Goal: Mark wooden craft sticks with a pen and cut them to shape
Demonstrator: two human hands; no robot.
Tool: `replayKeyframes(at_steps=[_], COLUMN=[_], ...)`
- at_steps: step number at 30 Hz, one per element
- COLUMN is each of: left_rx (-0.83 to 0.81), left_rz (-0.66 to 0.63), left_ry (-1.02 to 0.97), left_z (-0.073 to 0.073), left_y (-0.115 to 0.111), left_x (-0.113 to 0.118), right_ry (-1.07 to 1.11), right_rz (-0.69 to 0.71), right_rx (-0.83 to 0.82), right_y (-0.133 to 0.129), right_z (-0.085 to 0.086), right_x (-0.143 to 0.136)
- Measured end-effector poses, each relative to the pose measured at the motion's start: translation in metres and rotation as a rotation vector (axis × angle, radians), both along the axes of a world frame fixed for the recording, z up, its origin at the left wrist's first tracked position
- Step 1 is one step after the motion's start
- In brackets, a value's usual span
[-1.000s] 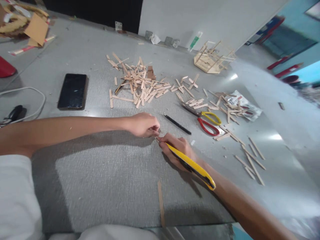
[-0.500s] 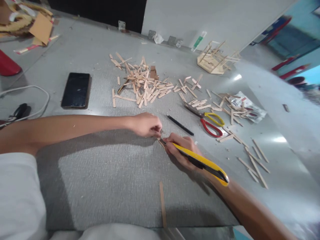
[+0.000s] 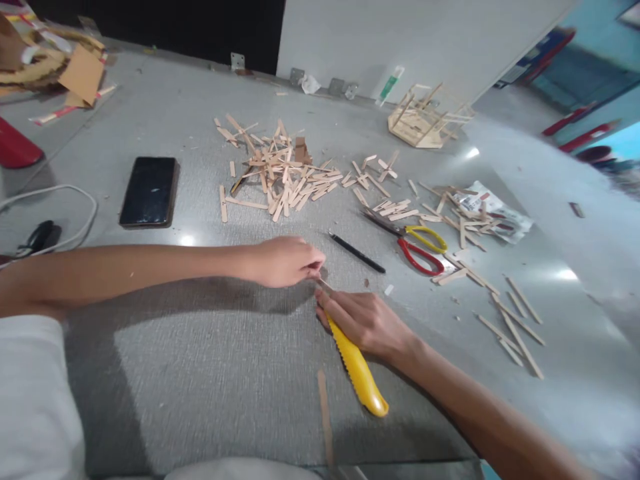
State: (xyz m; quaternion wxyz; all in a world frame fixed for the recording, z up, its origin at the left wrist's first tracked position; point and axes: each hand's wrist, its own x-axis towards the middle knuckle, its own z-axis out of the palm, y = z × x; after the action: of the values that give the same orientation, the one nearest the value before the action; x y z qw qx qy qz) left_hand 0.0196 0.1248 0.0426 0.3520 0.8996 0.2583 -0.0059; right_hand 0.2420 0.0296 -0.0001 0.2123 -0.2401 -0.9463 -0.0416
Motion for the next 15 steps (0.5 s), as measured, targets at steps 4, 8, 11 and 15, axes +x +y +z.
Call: replayKeyframes(at_steps=[4, 8, 11, 15], left_rx=[0.210, 0.382, 0.468, 0.396], left_rz=[0.020, 0.050, 0.051, 0.136], left_ry=[0.083, 0.024, -0.078, -0.199], left_z=[0.013, 0.016, 0.013, 0.013], left_y=[-0.018, -0.028, -0.030, -0.028], left_x=[-0.003, -0.006, -0.008, -0.009], right_ry=[-0.061, -0.051, -0.024, 0.099], right_rz=[-0.012, -0.050, -0.076, -0.039], right_rx=[0.018, 0.045, 0.088, 0.055], right_y=[0.001, 0.003, 0.004, 0.004], right_z=[0.008, 0.019, 0.023, 0.019], right_x=[0.008, 0.013, 0.015, 0.018])
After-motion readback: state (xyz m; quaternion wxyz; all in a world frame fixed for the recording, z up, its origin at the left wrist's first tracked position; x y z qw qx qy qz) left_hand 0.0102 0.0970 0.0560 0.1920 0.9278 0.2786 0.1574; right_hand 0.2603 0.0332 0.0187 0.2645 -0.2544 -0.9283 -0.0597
